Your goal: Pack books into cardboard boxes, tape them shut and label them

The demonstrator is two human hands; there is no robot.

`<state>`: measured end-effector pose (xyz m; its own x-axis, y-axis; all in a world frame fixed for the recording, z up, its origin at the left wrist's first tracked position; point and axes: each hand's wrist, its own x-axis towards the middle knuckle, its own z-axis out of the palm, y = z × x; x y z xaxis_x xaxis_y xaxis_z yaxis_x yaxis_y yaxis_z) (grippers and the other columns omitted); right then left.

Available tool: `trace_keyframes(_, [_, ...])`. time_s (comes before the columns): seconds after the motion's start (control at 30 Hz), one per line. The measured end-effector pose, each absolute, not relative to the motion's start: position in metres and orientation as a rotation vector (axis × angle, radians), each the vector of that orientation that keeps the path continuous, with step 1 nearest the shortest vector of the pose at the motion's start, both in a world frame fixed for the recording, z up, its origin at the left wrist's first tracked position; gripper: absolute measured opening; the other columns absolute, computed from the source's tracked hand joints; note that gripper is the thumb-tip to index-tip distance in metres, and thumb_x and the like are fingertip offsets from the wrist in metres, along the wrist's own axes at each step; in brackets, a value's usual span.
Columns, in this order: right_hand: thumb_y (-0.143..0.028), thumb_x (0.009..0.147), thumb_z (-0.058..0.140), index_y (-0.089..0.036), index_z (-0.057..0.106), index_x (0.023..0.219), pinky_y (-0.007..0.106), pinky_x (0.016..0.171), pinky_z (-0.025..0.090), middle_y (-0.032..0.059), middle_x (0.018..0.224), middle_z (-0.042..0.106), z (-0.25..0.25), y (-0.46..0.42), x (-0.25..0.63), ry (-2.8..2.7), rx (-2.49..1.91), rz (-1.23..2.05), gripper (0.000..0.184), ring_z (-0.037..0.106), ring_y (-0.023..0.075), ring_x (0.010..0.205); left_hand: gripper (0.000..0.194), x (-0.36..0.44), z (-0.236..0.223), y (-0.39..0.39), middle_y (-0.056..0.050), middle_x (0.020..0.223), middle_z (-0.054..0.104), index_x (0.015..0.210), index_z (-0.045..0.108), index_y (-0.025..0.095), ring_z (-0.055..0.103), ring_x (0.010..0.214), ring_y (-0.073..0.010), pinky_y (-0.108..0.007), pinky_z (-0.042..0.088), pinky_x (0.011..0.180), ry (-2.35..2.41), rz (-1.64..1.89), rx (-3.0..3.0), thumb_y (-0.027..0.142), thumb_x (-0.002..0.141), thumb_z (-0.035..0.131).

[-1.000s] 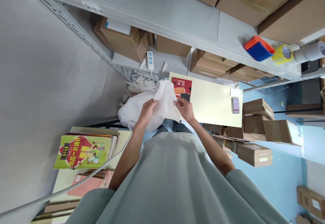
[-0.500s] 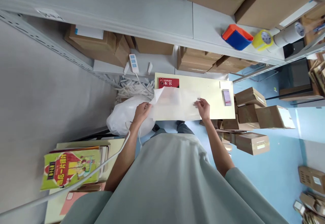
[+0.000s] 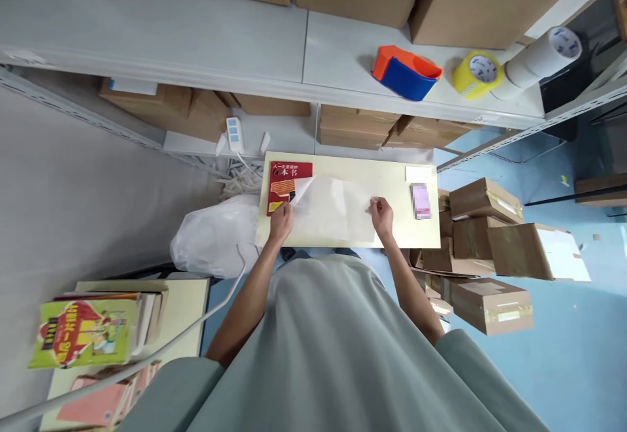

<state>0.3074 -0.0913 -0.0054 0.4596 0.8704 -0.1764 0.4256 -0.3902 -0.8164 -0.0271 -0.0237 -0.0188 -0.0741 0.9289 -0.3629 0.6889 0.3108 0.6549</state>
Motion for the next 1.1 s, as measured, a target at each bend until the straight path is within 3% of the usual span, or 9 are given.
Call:
trace_keyframes(0.17, [-0.076,0.107,0.043,-0.022,0.063,0.105,0.032,0.068,0.058,0.0068,0.086,0.077,-0.018,-0.095,0.353,-1.018,-1.962,0.862,0.057,0.078,0.0232,0.074,0.035,0.034,-0.016,-0.022,-0.01,0.107,0.082,0.111,0.076,0.022,0.075,0.105,-0.0295,-0.032,0.051,0.087,1.939,0.361,1.496,0.053,0.103,0.062])
trace_keyframes(0.4, [-0.069,0.111,0.037,-0.022,0.064,0.108,0.027,0.056,0.047,-0.0012,0.074,0.068,-0.035,-0.097,0.393,-1.018,-2.026,0.862,0.054,0.061,0.0153,0.051,0.041,0.071,-0.026,-0.018,-0.014,0.097,0.082,0.09,0.078,0.02,0.075,0.096,-0.0284,-0.032,0.047,0.081,1.919,0.084,1.65,0.045,0.109,0.051])
trace_keyframes(0.57, [-0.07,0.11,0.036,-0.023,0.065,0.104,0.028,0.06,0.045,0.0023,0.073,0.069,-0.051,-0.101,0.412,-1.029,-2.106,0.825,0.055,0.065,0.0203,0.062,0.029,0.077,-0.033,-0.022,-0.014,0.113,0.084,0.11,0.081,0.018,0.077,0.105,-0.0277,-0.031,0.052,0.091,1.897,0.073,1.627,0.028,0.102,0.056])
trace_keyframes(0.7, [-0.068,0.11,0.039,-0.023,0.066,0.104,0.03,0.063,0.047,0.004,0.074,0.072,-0.064,-0.1,0.423,-1.067,-2.109,0.876,0.053,0.067,0.0227,0.063,0.035,0.079,-0.039,-0.031,-0.011,0.117,0.085,0.125,0.079,0.019,0.078,0.107,-0.0259,-0.031,0.055,0.096,1.896,0.039,1.569,0.024,0.098,0.058])
trace_keyframes(0.97, [-0.06,0.111,0.044,-0.022,0.068,0.107,0.032,0.074,0.051,0.0104,0.092,0.081,-0.088,-0.078,0.434,-1.151,-2.174,0.927,0.046,0.072,0.0241,0.076,0.028,0.081,-0.061,-0.041,-0.012,0.117,0.085,0.114,0.081,0.022,0.077,0.113,-0.0297,-0.037,0.056,0.102,1.971,-0.069,1.503,0.028,0.099,0.058])
trace_keyframes(1.1, [-0.055,0.11,0.05,-0.02,0.069,0.113,0.034,0.079,0.053,0.0134,0.1,0.083,-0.094,-0.073,0.433,-1.156,-2.204,0.91,0.039,0.074,0.0259,0.083,0.029,0.087,-0.068,-0.038,-0.016,0.125,0.083,0.116,0.08,0.02,0.076,0.116,-0.0313,-0.038,0.055,0.104,1.926,-0.062,1.529,0.036,0.097,0.066])
